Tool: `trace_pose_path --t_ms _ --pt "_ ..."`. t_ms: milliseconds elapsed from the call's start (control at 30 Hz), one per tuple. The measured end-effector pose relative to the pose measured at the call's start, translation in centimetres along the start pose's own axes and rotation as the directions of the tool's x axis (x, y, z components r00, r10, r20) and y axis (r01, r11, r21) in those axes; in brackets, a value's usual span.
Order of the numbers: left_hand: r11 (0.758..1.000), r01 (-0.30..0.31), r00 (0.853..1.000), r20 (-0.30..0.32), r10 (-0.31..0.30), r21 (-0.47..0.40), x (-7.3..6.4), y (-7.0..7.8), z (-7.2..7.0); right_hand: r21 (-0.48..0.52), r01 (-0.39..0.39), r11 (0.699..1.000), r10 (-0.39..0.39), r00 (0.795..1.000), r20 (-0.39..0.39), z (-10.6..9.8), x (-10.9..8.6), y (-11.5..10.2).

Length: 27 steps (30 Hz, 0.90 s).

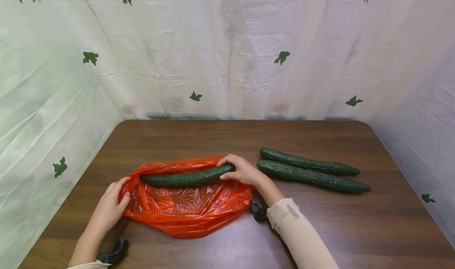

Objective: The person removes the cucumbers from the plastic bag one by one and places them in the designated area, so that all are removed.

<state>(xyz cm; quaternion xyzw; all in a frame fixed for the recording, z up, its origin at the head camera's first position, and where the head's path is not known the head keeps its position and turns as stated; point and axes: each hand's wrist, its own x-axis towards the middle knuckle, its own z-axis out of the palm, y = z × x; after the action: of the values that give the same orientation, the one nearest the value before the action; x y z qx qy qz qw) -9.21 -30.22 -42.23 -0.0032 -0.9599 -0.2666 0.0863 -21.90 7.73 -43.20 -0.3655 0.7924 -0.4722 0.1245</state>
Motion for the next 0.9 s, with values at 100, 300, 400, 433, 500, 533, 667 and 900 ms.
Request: trace_pose_path --t_ms 100,300,400,433,500,533,667,900 --pt "1.0 -0.001 1.0 -0.001 0.001 0.0 0.0 0.0 0.0 0.017 0.017 1.0 -0.017 1.0 -0.011 0.0 -0.2 -0.3" --pt "1.0 -0.004 1.0 -0.002 0.004 0.001 0.0 -0.1 0.0 0.026 0.022 0.999 -0.021 0.999 -0.033 -0.3 -0.8 -1.0" --pt "1.0 -0.009 1.0 -0.004 0.009 0.002 0.0 -0.1 0.0 0.021 0.045 0.999 -0.044 0.998 -0.048 -0.6 -1.3 -2.2" --pt "1.0 -0.01 1.0 -0.004 0.01 0.002 0.0 -0.1 0.0 0.017 0.053 0.998 -0.052 0.997 -0.053 -0.7 -1.5 -2.7" --pt "1.0 -0.013 1.0 -0.003 0.013 0.001 0.0 -0.1 0.0 0.021 0.074 0.997 -0.073 0.995 -0.064 -1.0 -1.9 -3.8" --pt "1.0 -0.015 1.0 -0.003 0.015 0.0 0.0 -0.1 0.0 0.025 0.086 0.996 -0.084 0.994 -0.07 -1.2 -2.1 -4.3" --pt "1.0 -0.025 1.0 -0.007 0.025 -0.002 0.0 -0.1 0.0 0.04 0.134 0.99 -0.129 0.987 -0.099 -1.7 -2.8 -5.4" --pt "0.998 -0.057 0.998 -0.038 0.057 -0.012 -0.1 -0.2 0.0 0.027 0.197 0.98 -0.191 0.97 -0.154 -2.5 -4.0 -6.0"
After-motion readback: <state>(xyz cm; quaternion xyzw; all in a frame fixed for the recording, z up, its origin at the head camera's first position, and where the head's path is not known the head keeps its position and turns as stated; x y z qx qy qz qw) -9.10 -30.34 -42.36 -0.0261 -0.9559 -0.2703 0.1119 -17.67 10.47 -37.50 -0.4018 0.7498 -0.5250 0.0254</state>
